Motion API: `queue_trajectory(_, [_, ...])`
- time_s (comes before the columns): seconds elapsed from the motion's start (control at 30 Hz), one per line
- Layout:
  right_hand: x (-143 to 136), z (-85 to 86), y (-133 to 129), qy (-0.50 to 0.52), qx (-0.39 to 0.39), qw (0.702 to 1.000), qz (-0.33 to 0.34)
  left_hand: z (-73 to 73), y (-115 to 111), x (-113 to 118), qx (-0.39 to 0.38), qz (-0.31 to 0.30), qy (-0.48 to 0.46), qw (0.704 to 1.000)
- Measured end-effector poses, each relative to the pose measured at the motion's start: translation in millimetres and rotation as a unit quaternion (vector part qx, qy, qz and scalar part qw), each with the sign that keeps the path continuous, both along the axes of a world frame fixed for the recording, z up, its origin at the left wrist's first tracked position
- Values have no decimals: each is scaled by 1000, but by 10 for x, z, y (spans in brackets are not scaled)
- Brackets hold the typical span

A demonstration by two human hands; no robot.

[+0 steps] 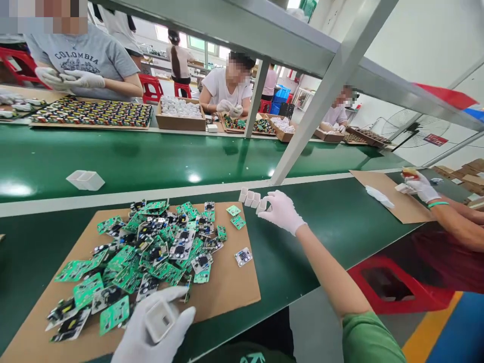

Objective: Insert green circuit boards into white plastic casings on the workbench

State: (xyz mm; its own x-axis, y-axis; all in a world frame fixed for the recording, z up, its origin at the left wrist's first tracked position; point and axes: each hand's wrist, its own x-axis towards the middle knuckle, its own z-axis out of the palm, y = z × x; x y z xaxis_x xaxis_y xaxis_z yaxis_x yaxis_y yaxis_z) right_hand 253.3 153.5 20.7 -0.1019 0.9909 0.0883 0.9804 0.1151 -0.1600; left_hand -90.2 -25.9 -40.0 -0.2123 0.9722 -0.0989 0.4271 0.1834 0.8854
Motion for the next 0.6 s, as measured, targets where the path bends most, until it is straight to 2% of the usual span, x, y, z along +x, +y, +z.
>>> queue_trajectory(0.1, [-49, 70, -182, 6, 65, 998, 7, 230, -7, 283, 3, -37, -2, 999])
queue_trajectory(0.17, [-89, 135, -433, 44, 110, 992, 39, 316, -9, 421, 4, -78, 0, 997])
queue_trajectory(0.2, [-121, 156, -581, 74, 109, 989, 66, 333, -10, 472, -4, -95, 2, 996])
queue_trajectory(0.3, [-272, 111, -994, 144, 5, 977, 157, 317, -28, 566, -34, -105, 9, 994])
queue_trajectory(0.37, [-402, -4, -1165, 153, -39, 972, 172, 286, -46, 597, -39, -111, 13, 993])
queue_trajectory(0.5, [-581, -226, -1244, 142, -40, 977, 152, 233, -74, 605, -6, -142, 43, 989])
queue_trajectory(0.6, [-572, -230, -1219, 121, -39, 982, 136, 185, -89, 574, 95, -142, 61, 983])
